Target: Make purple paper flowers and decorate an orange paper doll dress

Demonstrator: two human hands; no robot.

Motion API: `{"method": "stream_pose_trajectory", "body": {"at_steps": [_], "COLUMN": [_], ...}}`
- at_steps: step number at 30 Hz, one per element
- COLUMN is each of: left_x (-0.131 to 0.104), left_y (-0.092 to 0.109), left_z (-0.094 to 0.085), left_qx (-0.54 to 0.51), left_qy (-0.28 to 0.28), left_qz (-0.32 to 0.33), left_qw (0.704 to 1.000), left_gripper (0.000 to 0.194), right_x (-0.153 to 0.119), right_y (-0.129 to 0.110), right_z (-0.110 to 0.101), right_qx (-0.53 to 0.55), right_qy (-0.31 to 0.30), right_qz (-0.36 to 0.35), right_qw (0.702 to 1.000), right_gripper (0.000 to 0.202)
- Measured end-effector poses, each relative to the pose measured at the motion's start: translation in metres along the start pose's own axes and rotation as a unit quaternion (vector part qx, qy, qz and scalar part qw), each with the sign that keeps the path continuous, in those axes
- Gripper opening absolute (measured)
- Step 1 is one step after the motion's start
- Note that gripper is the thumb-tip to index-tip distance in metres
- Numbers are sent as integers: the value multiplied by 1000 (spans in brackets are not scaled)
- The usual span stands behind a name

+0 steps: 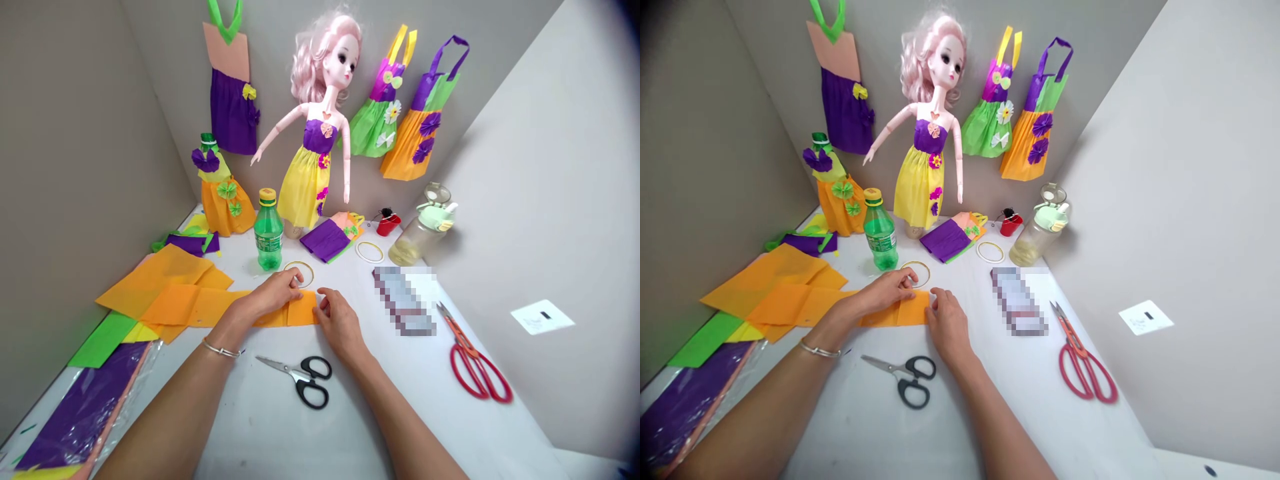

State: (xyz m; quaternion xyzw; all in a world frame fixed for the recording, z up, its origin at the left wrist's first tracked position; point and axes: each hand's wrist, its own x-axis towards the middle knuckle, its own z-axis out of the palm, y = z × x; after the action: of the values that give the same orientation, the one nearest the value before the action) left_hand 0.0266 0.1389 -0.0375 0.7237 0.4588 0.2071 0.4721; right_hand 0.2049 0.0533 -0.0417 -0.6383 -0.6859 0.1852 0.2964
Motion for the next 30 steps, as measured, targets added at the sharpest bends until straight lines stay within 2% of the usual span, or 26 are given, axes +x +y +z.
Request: {"method": "stream_pose_trajectory", "body": {"at_steps": [10, 14, 17, 20, 24, 27, 30], "left_x": [-1, -6, -12, -18, -23, -24, -23], "left_y": [1, 8, 19, 30, 32, 28, 26], "left_z": [0, -14, -26, -27, -14, -7, -8], "left_qx": [46, 89, 112, 109, 107, 112, 111], "left_qy": [10, 42, 59, 19, -60, -77, -83], "left_qz": [-6, -12, -14, 0, 5, -5, -5], "left_qw": [999, 995, 992, 994, 992, 991, 990], "left_gripper": [25, 25, 17, 6, 5, 10, 10], "right_x": [0, -1, -1, 0, 0, -1, 0], "right_y": [-2, -2, -3, -3, -3, -1, 1], "right_z": [-3, -3, -3, -4, -4, -5, -5], "right_qx": [-80, -94, -101, -104, -104, -106, -103], "right_qy": [-18, -21, -21, -22, -18, -16, -19], "right_qz": [-18, -15, -13, -15, -17, -18, -17], "right_qw": [996, 995, 995, 994, 994, 994, 994], "right_gripper": [35, 35, 34, 34, 30, 26, 23]}}
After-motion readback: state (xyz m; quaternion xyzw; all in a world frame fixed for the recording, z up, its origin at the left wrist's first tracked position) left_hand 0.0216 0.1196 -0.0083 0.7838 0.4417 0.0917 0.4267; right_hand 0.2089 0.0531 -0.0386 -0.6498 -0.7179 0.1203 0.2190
